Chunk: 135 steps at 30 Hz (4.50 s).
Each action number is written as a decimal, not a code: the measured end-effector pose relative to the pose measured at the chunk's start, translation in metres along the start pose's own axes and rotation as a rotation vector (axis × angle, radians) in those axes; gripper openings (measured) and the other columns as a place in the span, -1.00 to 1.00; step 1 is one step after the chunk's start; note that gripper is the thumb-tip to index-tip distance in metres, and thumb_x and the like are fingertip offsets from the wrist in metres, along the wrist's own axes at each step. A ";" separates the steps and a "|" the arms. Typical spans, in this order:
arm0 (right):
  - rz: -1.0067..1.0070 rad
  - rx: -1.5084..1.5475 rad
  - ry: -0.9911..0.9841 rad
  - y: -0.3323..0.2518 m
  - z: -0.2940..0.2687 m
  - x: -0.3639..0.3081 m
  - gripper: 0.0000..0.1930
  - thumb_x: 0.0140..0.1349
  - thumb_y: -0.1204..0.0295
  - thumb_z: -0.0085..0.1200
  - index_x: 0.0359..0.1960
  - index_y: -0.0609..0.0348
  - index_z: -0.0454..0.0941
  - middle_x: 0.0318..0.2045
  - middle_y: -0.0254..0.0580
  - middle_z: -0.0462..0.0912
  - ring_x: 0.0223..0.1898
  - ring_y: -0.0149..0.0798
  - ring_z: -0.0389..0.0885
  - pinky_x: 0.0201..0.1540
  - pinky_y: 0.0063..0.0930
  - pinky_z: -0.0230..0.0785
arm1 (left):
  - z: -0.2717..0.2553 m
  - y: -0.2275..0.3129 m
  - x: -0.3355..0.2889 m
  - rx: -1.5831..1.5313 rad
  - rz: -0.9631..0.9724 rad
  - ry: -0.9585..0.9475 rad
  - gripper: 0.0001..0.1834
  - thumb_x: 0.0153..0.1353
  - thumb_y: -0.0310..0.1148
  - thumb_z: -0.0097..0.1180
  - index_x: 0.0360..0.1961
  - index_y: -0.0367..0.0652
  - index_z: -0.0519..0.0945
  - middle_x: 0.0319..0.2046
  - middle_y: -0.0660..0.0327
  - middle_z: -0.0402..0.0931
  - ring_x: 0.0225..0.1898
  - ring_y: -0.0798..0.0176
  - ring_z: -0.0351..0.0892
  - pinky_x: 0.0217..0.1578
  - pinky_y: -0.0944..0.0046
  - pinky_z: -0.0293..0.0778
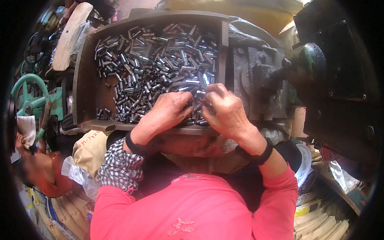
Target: Sorting and inspecting small metal pipe fittings or couplings from a wooden box in a fabrication shop.
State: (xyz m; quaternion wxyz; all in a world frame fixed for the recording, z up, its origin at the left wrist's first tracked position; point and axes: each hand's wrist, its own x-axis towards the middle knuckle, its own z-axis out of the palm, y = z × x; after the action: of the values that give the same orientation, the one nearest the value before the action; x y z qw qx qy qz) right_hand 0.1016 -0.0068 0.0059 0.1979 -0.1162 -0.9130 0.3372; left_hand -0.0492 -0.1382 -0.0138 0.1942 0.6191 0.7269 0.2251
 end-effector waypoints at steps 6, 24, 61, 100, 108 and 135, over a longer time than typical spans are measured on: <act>0.158 0.199 -0.140 0.010 -0.012 -0.003 -0.84 0.04 0.52 0.16 -0.37 0.31 0.46 -0.61 -0.13 0.54 -0.60 -0.16 0.57 -0.51 -0.43 0.41 | -0.009 0.011 0.008 -0.846 -0.400 -0.075 -0.90 0.13 -0.48 0.04 -0.33 -0.27 0.49 -0.52 0.26 0.54 -0.63 0.48 0.50 -0.64 0.47 0.40; 0.110 0.348 -0.001 0.006 -0.006 -0.010 -0.83 0.00 0.57 0.16 -0.34 0.24 0.49 -0.45 -0.03 0.51 -0.47 -0.08 0.55 -0.52 -0.39 0.39 | -0.002 0.010 0.004 -1.540 -0.488 0.016 -0.84 0.22 -0.46 0.00 -0.20 -0.27 0.47 -0.49 0.20 0.53 -0.59 0.42 0.53 -0.57 0.52 0.49; 0.723 1.146 -0.164 0.019 -0.017 -0.011 -0.80 0.17 0.37 0.15 -0.30 0.27 0.56 -0.48 -0.33 0.57 -0.53 -0.55 0.50 -0.56 -0.69 0.37 | -0.005 0.022 0.000 -1.400 -0.421 0.031 -0.82 0.19 -0.45 0.09 -0.20 -0.30 0.50 -0.44 0.18 0.56 -0.54 0.44 0.52 -0.56 0.50 0.46; 0.563 0.667 -0.138 0.009 0.003 0.033 -0.76 0.05 0.45 0.21 -0.32 0.34 0.48 -0.48 -0.06 0.60 -0.53 -0.31 0.60 -0.55 -0.50 0.43 | -0.034 0.008 -0.010 -1.126 -0.451 -0.133 -0.71 0.24 -0.48 -0.03 -0.01 -0.21 0.36 -0.41 0.22 0.55 -0.58 0.57 0.37 -0.57 0.56 0.32; -0.095 -0.547 -0.350 0.014 0.031 0.064 -0.83 -0.06 0.57 0.03 -0.37 0.35 0.49 -0.38 0.08 0.55 -0.37 -0.02 0.63 -0.34 -0.33 0.52 | -0.022 -0.006 -0.017 -0.652 -0.286 -0.017 -0.87 0.02 -0.53 0.08 -0.35 -0.28 0.48 -0.48 0.24 0.47 -0.53 0.38 0.47 -0.49 0.37 0.41; 0.567 0.835 -0.095 0.009 -0.007 0.006 -0.82 0.15 0.56 0.04 -0.19 0.25 0.46 -0.51 -0.32 0.58 -0.50 -0.50 0.60 -0.48 -0.66 0.37 | -0.009 0.005 0.009 -1.006 -0.496 -0.013 -0.90 0.00 -0.51 -0.01 -0.39 -0.21 0.46 -0.55 0.31 0.50 -0.65 0.56 0.41 -0.72 0.54 0.23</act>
State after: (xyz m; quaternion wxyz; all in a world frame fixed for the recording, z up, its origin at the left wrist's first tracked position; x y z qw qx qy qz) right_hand 0.0996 0.0054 0.0066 0.0866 -0.2549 -0.6408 0.7190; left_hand -0.0512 -0.1297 -0.0037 0.5173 0.2621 0.6525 0.4878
